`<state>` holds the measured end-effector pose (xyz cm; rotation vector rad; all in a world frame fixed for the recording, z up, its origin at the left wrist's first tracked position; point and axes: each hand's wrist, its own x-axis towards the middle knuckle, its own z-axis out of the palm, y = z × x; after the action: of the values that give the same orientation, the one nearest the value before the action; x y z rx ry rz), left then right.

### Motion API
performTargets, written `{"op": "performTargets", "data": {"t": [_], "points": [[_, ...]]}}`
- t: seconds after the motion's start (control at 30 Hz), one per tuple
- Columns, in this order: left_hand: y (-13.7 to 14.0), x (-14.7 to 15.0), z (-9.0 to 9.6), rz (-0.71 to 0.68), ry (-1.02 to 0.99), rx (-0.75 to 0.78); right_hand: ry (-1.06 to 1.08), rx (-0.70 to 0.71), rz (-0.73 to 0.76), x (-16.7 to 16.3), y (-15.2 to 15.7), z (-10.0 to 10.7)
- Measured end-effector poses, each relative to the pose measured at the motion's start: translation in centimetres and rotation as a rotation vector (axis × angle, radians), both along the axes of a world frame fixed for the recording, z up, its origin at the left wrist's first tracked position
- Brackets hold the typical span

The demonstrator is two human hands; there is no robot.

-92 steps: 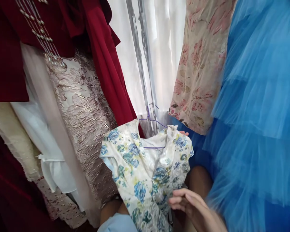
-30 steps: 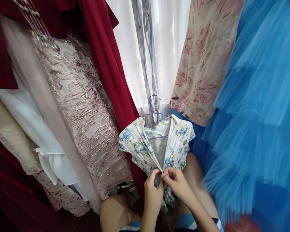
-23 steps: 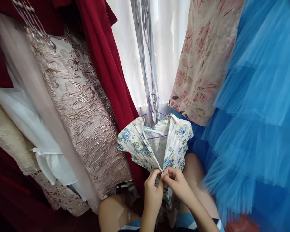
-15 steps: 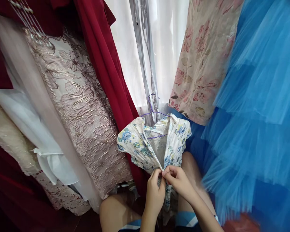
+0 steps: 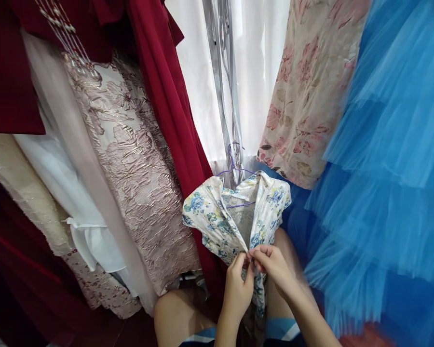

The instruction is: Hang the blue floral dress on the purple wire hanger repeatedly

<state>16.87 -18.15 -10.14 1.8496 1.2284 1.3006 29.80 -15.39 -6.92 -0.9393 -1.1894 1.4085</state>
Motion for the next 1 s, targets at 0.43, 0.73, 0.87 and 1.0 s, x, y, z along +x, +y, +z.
{"op": "performTargets", "data": {"t": [0.43, 0.73, 0.87, 1.0], "points": [[0.2, -0.3, -0.3, -0.002, 0.064, -0.003, 0.057, 0.103, -0.117, -1.0, 3.9, 4.6], [0.4, -0.5, 0.2, -0.002, 0.078, 0.003, 0.072, 0.21, -0.184, -2.2, 7.2, 9.5], [0.4, -0.4, 0.1, 0.015, 0.093, 0.001, 0.072, 0.242, -0.198, -2.4, 8.4, 11.1], [0.4, -0.3, -0.8, 0.016, 0.094, -0.016, 0.07, 0.276, -0.218, -2.4, 9.7, 11.5]]}}
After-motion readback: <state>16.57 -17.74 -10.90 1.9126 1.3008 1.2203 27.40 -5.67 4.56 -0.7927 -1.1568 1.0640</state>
